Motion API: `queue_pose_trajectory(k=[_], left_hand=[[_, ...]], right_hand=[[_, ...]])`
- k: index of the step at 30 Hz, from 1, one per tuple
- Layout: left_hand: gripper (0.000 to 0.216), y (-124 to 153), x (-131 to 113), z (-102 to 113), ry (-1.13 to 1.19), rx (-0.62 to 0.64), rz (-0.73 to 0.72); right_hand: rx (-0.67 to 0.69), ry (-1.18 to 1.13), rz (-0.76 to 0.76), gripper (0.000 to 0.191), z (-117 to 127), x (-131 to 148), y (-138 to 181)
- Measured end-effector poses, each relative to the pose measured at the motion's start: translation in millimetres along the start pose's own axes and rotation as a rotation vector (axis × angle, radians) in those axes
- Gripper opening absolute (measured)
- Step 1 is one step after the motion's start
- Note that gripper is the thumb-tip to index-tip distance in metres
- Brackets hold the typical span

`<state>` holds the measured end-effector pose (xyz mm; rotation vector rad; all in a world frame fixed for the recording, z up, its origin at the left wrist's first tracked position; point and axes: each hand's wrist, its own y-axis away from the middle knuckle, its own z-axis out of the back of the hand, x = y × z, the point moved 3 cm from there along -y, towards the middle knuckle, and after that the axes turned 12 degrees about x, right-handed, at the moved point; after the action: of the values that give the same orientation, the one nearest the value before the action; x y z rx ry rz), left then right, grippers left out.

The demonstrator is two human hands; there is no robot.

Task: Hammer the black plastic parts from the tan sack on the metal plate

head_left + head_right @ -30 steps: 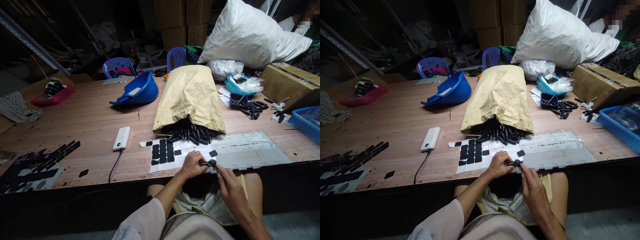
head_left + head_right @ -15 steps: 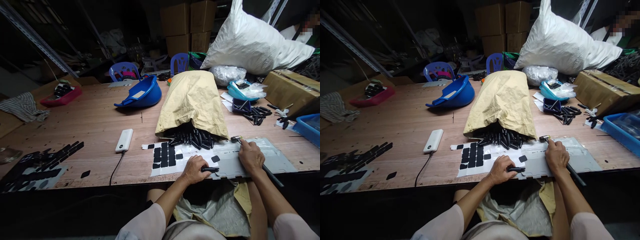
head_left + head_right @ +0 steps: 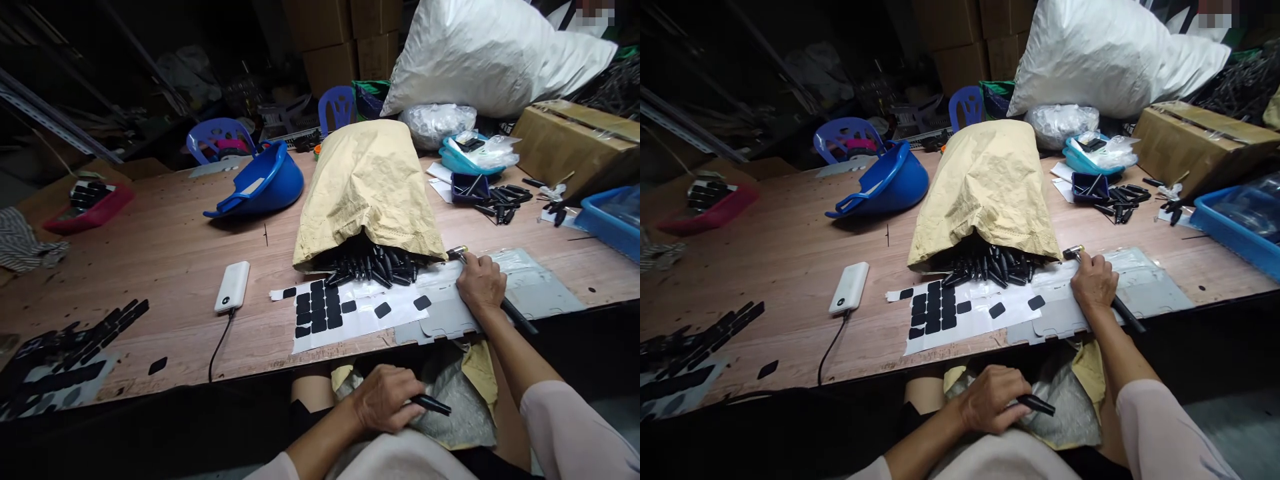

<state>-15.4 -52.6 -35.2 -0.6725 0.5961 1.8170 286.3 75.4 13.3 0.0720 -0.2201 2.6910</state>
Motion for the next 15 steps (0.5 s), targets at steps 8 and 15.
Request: queue_pose_trajectory(k=[8, 15], left_hand=[[0.031, 9, 48, -47, 0.057, 0.336, 0.861], [0.032, 4, 26, -33, 0.026, 0.385, 0.768]], right_hand=[[0.019, -0.003, 0.010, 0.045, 0, 2, 1], [0.019, -0.003, 0.005, 0.042, 1, 1, 1]])
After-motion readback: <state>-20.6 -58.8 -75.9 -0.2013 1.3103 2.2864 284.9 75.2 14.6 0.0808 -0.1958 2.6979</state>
